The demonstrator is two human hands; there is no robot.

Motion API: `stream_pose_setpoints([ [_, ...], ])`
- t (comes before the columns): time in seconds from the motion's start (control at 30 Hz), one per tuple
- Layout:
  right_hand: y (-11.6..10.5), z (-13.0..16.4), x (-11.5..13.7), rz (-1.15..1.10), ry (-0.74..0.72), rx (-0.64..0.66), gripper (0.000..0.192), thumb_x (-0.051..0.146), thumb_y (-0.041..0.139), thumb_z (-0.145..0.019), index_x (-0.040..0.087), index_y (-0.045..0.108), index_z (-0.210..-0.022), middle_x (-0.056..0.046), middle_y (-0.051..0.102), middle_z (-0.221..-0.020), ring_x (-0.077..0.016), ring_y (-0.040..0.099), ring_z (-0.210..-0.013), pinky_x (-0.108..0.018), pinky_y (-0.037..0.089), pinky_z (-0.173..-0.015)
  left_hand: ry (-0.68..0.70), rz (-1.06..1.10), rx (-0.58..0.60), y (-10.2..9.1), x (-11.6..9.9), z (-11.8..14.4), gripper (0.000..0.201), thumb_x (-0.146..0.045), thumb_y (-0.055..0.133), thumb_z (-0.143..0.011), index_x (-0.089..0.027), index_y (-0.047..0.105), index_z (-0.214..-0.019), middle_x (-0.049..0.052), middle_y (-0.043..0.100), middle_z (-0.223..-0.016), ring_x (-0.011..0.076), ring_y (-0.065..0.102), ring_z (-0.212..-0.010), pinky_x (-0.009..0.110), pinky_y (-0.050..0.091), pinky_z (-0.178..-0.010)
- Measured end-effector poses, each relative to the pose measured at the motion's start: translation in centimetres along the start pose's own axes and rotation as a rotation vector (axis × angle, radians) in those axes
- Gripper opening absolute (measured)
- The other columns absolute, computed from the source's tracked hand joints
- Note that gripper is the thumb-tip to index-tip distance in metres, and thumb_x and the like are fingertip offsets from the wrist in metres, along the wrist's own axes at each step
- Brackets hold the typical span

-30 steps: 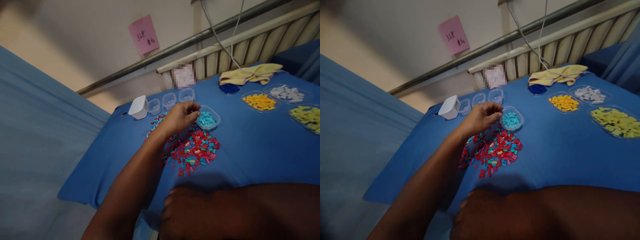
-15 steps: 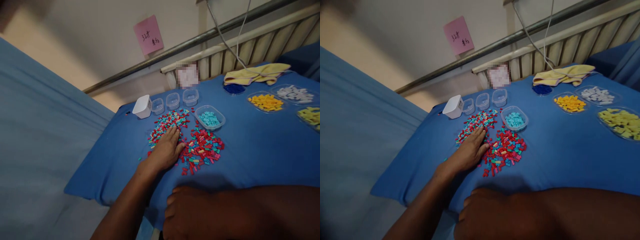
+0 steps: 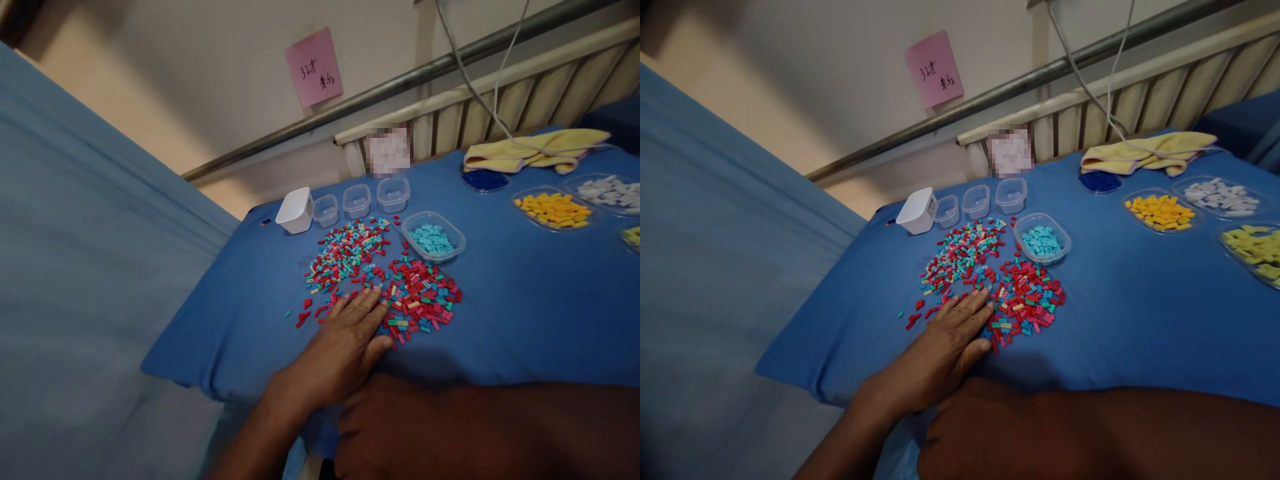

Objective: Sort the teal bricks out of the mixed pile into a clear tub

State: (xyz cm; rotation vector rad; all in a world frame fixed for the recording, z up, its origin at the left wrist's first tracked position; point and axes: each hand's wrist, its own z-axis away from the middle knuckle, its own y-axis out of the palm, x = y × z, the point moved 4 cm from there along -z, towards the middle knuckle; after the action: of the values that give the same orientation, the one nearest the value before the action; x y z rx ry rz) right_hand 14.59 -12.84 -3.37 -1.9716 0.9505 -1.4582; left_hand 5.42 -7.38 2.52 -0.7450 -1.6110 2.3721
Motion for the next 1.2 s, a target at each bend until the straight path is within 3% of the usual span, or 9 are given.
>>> stream_pose_setpoints([
  [0.1, 0.3, -0.1, 0.1, 0.124, -0.042, 0.023, 0.028, 0.039, 0.067, -0.111, 0.022, 0.080, -0.093, -0.001, 0.084, -0.095, -0.0200, 0.070, -0.081, -0.039, 0.036, -0.065, 0.031, 0.019, -0.043, -0.8, 0.4, 0.7, 0.055, -0.049, 0.044, -0.120, -0.027, 0.056, -0.169, 0.008, 0.040, -0.182, 0.0300, 0.035, -0.171, 0.063, 0.025, -0.143],
  [0.17, 0.1, -0.2, 0.3, 0.165, -0.046, 0.006, 0.030, 0.045, 0.066, -0.112, 0.023, 0.079, -0.095, 0.001, 0.085, -0.099, -0.0202, 0.071, -0.085, -0.039, 0.041, -0.070, 0.050, 0.049, -0.157, -1.8, 1.4, 0.3, 0.047, -0.044, 0.046, -0.120, -0.026, 0.068, -0.156, 0.009, 0.059, -0.170, 0.0282, 0.051, -0.162, 0.057, 0.037, -0.139],
  [0.27, -0.2, -0.2, 0.4, 0.147, -0.034, -0.026, 0.029, 0.048, 0.068, -0.111, 0.025, 0.078, -0.095, 0.003, 0.084, -0.098, -0.0198, 0.070, -0.086, -0.040, 0.042, -0.075, 0.050, 0.063, -0.363, -3.6, 3.6, -1.9, 0.037, -0.036, 0.051, -0.117, -0.022, 0.079, -0.138, 0.011, 0.078, -0.142, 0.0264, 0.072, -0.135, 0.045, 0.057, -0.120],
  [0.3, -0.2, -0.2, 0.4, 0.143, -0.031, -0.022, 0.028, 0.048, 0.070, -0.109, 0.026, 0.078, -0.094, 0.004, 0.084, -0.097, -0.0197, 0.070, -0.086, -0.039, 0.041, -0.074, 0.051, 0.049, -0.367, -4.0, 4.3, -3.0, 0.035, -0.034, 0.053, -0.116, -0.021, 0.079, -0.136, 0.012, 0.079, -0.136, 0.0263, 0.074, -0.127, 0.044, 0.059, -0.115],
  [0.4, 0.1, -0.2, 0.1, 0.138, -0.030, -0.016, 0.023, 0.047, 0.075, -0.105, 0.027, 0.078, -0.094, 0.004, 0.083, -0.095, -0.0200, 0.070, -0.088, -0.038, 0.040, -0.073, 0.067, -0.040, -0.322, -5.1, 5.7, -6.7, 0.035, -0.021, 0.054, -0.111, -0.019, 0.080, -0.134, 0.013, 0.079, -0.130, 0.0271, 0.075, -0.119, 0.042, 0.060, -0.107],
  [0.57, 0.6, -0.5, -0.2, 0.122, -0.082, -0.010, 0.029, 0.052, 0.073, -0.106, 0.027, 0.077, -0.092, 0.004, 0.082, -0.089, -0.0201, 0.069, -0.084, -0.038, 0.040, -0.070, 0.165, -0.164, -0.114, -5.8, 5.8, -10.5, 0.035, -0.008, 0.059, -0.097, -0.023, 0.085, -0.115, 0.010, 0.079, -0.120, 0.0242, 0.075, -0.108, 0.033, 0.060, -0.097],
  [0.73, 0.4, -0.5, -0.1, 0.134, -0.044, -0.039, 0.032, 0.055, 0.071, -0.107, 0.027, 0.076, -0.091, 0.004, 0.081, -0.087, -0.0198, 0.068, -0.082, -0.038, 0.041, -0.071, 0.105, -0.180, -0.063, -6.5, 6.3, -11.2, 0.023, -0.011, 0.065, -0.091, -0.024, 0.084, -0.097, 0.008, 0.079, -0.098, 0.0243, 0.074, -0.098, 0.034, 0.058, -0.094],
  [1.0, 0.7, -0.7, -0.4, 0.130, -0.064, -0.042, 0.032, 0.055, 0.071, -0.105, 0.029, 0.075, -0.088, 0.005, 0.080, -0.083, -0.0197, 0.069, -0.079, -0.037, 0.040, -0.067, 0.081, -0.277, -0.035, -6.7, 6.2, -11.2, 0.021, -0.012, 0.061, -0.092, -0.018, 0.079, -0.102, 0.010, 0.080, -0.104, 0.0254, 0.071, -0.095, 0.034, 0.051, -0.083],
  [1.2, -0.1, -0.8, 0.0, 0.127, -0.059, -0.021, 0.033, 0.052, 0.068, -0.107, 0.027, 0.073, -0.086, 0.004, 0.081, -0.084, -0.0192, 0.069, -0.079, -0.038, 0.039, -0.065, 0.010, 0.032, -0.159, -8.0, 5.9, -10.9, 0.014, -0.020, 0.064, -0.095, -0.018, 0.074, -0.103, 0.004, 0.076, -0.093, 0.0192, 0.067, -0.080, 0.031, 0.047, -0.072],
])
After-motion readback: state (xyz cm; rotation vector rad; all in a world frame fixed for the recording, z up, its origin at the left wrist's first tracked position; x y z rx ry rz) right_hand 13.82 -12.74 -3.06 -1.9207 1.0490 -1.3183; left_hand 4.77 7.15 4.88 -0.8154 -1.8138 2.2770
